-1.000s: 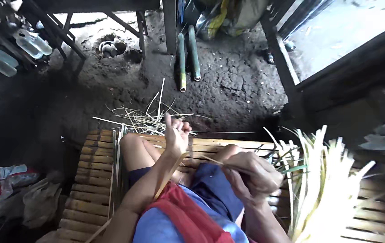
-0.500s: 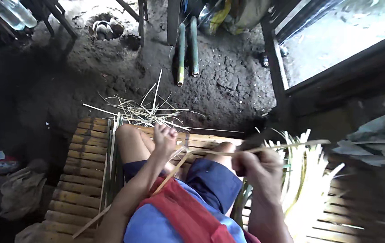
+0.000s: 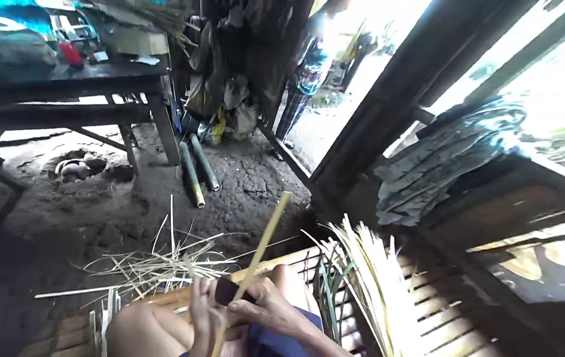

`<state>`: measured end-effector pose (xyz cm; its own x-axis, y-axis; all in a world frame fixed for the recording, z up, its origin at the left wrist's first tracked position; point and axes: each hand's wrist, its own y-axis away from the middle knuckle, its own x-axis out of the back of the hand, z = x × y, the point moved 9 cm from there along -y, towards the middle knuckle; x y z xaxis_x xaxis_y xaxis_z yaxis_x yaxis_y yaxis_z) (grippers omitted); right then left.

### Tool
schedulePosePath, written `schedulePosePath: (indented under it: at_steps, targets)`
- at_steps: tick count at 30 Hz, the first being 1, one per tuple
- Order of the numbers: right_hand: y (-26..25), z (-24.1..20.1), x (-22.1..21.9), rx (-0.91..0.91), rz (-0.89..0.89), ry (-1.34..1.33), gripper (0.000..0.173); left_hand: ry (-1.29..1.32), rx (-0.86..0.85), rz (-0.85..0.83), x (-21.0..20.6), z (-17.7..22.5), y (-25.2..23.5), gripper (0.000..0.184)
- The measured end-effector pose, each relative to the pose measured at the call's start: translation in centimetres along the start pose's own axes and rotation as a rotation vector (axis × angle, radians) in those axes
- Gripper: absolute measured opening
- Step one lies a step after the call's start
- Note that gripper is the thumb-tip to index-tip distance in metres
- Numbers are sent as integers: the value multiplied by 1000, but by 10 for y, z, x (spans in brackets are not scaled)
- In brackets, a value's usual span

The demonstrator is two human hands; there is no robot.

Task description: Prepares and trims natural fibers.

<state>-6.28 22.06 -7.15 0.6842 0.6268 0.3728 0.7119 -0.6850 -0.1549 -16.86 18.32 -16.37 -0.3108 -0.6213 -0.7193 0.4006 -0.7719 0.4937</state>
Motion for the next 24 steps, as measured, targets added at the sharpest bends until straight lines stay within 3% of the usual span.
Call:
schedulePosePath:
  at_steps: [2,5,8,10,12,14,16,19,20,21,24]
  targets:
    - [7,-6,25,-11,64,-84,27,27,-28,123,39,5,-13,54]
    - [4,-4,36,5,124,-63,24,111,0,156,66,0,-24,60]
    - [-7,5,35,29,313,231,32,-124,47,-166,27,-9,-12,61]
    - [-9,7,25,123,337,266,33,-235,74,-306,-3,-11,3,62]
    - [-5,3,5,212,270,264,30,-187,116,-358,-21,-8,6,56]
    - [5,-4,-10,266,251,316,23,-45,141,-446,-38,-8,-3,63]
    - [20,-18,-10,312,225,327,20,-72,123,-331,-32,-5,-16,62]
    - [45,-33,-4,308,62,148,30,78,121,67,29,-4,-42,49]
    - [48,-31,1,272,55,134,34,132,95,129,46,-2,-46,46]
    - [47,-27,8,237,81,160,37,131,61,109,54,-2,-45,44]
    - [28,-2,30,141,281,412,42,-200,77,-332,26,-15,-9,48]
